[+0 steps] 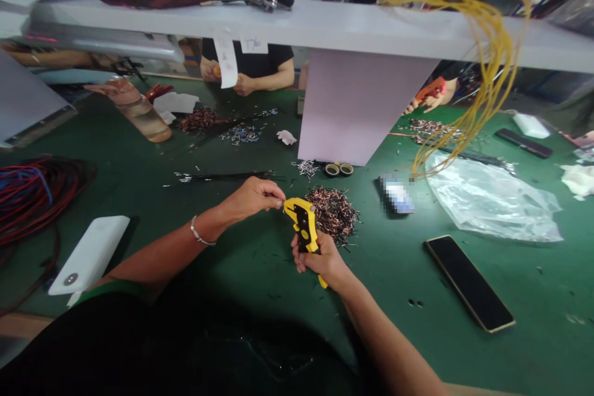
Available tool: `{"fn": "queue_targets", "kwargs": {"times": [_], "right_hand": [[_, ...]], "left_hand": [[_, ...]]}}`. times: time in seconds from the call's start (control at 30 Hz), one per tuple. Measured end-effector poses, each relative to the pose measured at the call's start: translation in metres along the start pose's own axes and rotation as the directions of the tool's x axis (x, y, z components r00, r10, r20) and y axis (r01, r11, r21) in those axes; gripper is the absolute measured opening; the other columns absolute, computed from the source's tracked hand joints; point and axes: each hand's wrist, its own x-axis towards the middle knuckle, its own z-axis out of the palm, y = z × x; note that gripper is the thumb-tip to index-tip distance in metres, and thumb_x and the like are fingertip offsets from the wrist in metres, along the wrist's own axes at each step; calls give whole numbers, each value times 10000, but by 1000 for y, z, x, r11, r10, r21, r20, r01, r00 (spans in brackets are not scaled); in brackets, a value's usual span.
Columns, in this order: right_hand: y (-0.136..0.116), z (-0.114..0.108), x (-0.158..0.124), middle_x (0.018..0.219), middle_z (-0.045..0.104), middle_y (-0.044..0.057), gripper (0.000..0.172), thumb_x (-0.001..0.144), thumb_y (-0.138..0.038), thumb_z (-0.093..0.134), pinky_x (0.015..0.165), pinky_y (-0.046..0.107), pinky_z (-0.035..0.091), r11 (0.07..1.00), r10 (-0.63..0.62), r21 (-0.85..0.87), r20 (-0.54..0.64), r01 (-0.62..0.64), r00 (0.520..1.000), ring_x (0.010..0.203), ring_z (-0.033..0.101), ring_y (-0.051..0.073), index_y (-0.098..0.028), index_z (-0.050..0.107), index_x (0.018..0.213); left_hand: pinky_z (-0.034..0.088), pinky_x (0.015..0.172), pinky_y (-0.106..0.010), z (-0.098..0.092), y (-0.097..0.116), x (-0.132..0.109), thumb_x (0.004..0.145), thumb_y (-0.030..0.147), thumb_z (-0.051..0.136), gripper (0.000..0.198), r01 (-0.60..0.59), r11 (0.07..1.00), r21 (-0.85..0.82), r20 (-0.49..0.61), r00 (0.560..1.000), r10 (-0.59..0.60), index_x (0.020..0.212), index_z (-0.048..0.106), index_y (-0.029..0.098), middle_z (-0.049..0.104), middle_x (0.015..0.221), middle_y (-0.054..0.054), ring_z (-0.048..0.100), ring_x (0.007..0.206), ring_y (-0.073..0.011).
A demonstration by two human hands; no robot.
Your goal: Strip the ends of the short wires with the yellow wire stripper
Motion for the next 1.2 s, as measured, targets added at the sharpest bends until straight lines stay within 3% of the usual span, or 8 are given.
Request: {"fn": "queue_targets", "kwargs": {"times": [0.27,0.53,0.9,1.2], "right_hand": [[9,7,2,612,561,-39,161,628,-165,671,438,249,440,991,-26,-137,-128,8,991,440,509,94,-168,579,760],[11,10,2,595,521,-57,170,646,-209,645,422,243,421,982,-44,-190,-162,13,986,425,483,90,-181,547,782],[8,15,5,585,523,-73,196,626,-203,626,377,228,411,985,-32,-174,-213,-6,976,384,473,77,-185,528,795],[15,12,7,558,521,-77,193,620,-167,619,342,219,402,990,-29,-139,-241,-5,970,367,452,73,-192,527,788]], "left_hand": [[429,526,-242,-1,-14,10,683,244,632,184,23,998,-56,61,998,-20,759,750,126,649,627,-28,519,564,-103],[423,502,-208,-5,-28,19,692,181,659,124,37,989,-144,80,996,-26,756,753,132,649,610,-7,543,557,-91],[307,464,-232,-6,-38,24,700,260,681,170,69,992,-106,77,995,-61,785,768,141,635,588,-5,422,466,-61],[335,515,-265,-2,-38,25,674,230,681,117,44,988,-145,26,999,-40,718,760,157,627,566,-11,449,500,-84]]}}
